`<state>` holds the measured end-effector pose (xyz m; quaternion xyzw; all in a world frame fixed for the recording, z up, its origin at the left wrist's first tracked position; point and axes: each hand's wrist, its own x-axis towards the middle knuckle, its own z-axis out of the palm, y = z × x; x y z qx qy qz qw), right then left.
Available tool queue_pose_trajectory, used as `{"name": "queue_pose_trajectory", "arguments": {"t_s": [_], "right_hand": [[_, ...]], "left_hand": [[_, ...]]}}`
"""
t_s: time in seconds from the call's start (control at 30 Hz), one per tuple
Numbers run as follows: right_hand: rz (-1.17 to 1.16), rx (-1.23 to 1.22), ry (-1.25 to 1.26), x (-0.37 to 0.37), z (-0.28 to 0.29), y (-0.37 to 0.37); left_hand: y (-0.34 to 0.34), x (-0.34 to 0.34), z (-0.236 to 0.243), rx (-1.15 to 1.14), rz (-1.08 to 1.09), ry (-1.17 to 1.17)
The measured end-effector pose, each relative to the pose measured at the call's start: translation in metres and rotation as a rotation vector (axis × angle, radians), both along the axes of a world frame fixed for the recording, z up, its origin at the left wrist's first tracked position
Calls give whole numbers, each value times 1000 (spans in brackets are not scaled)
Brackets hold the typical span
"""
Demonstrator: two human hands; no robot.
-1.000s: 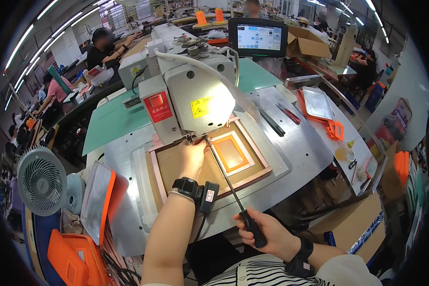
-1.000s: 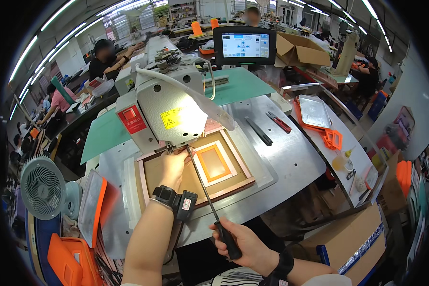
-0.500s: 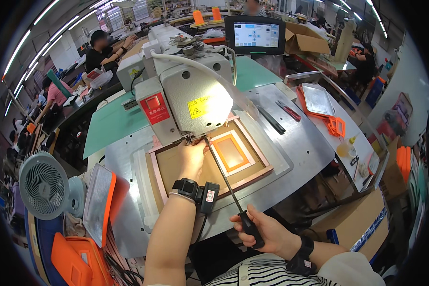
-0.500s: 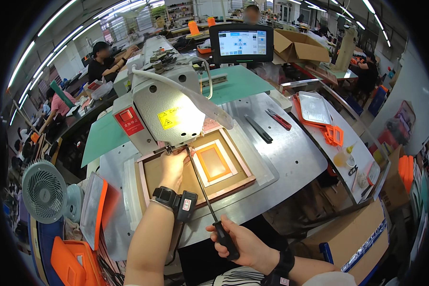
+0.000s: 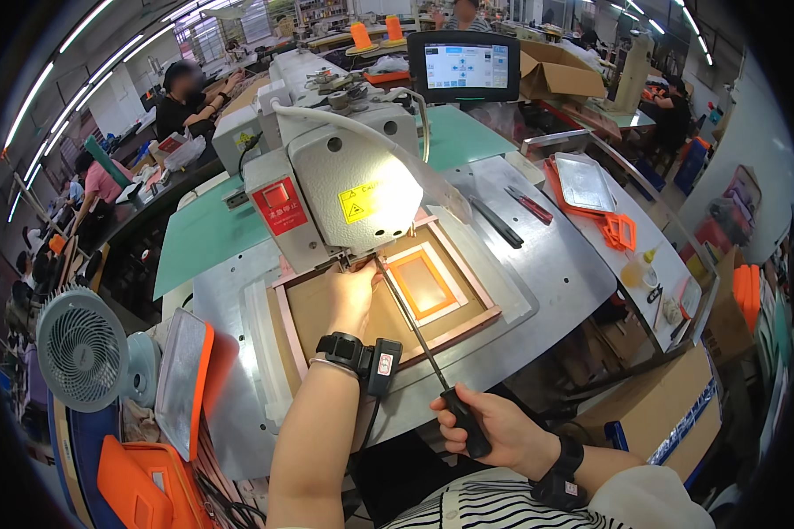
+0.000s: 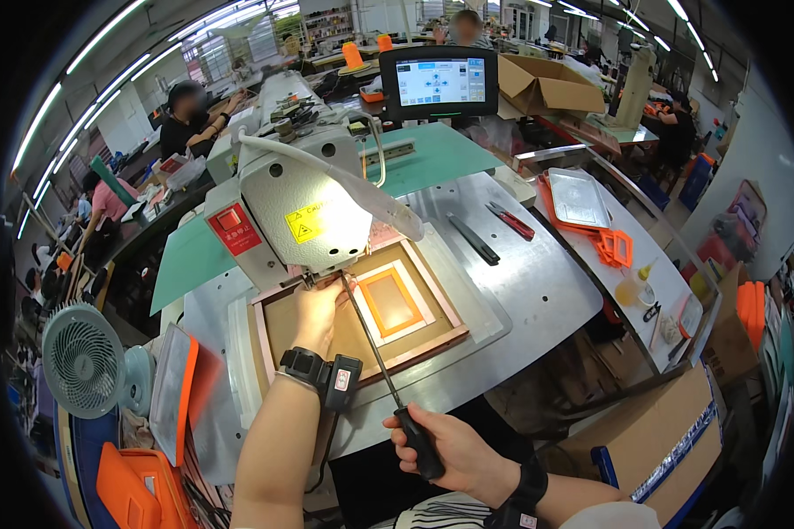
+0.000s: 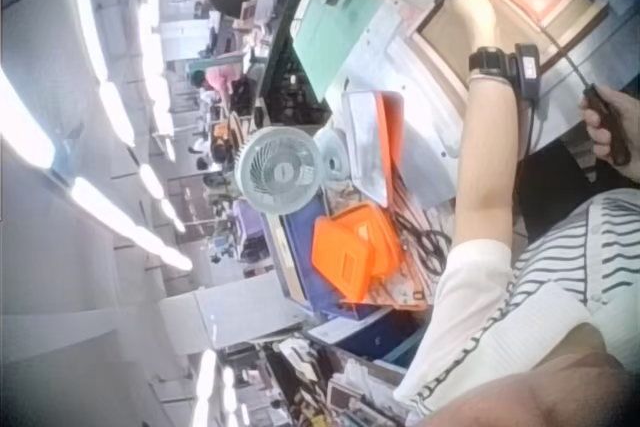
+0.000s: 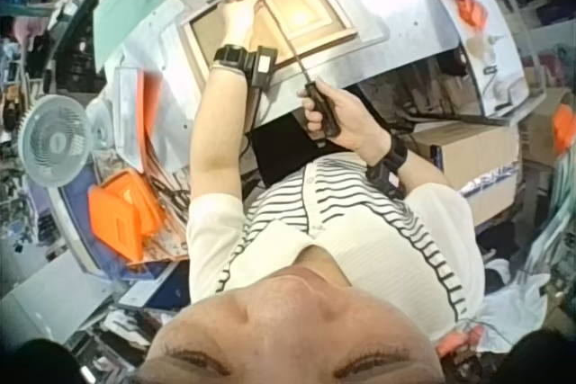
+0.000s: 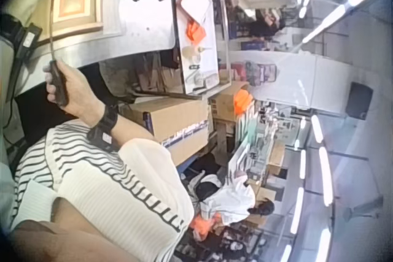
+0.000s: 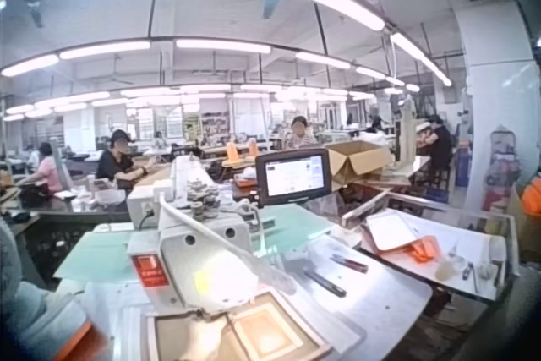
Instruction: Use a specialized sewing machine to attach components and inspect a first aid kit bag.
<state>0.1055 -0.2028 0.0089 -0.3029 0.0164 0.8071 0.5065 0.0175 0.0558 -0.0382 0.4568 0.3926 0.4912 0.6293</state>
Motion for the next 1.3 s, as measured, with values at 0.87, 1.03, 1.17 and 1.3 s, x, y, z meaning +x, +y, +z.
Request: {"name": "queue_pose_trajectory", "arguments": {"t_s": [0.87,1.03,1.17,1.3], "right_hand": [[-17,45,-356,-3,3,5],[-40,164,301,-1,-23,3],[14,27,-95,-3,4,10],[54,77,-476,-6,18,12]], "left_hand": [[-1,-1,2,-3,-15,14],[-1,0,2,17,7,20],[0,0,1,25,-15,12],[-3,0,5,-11,-9,42]]}}
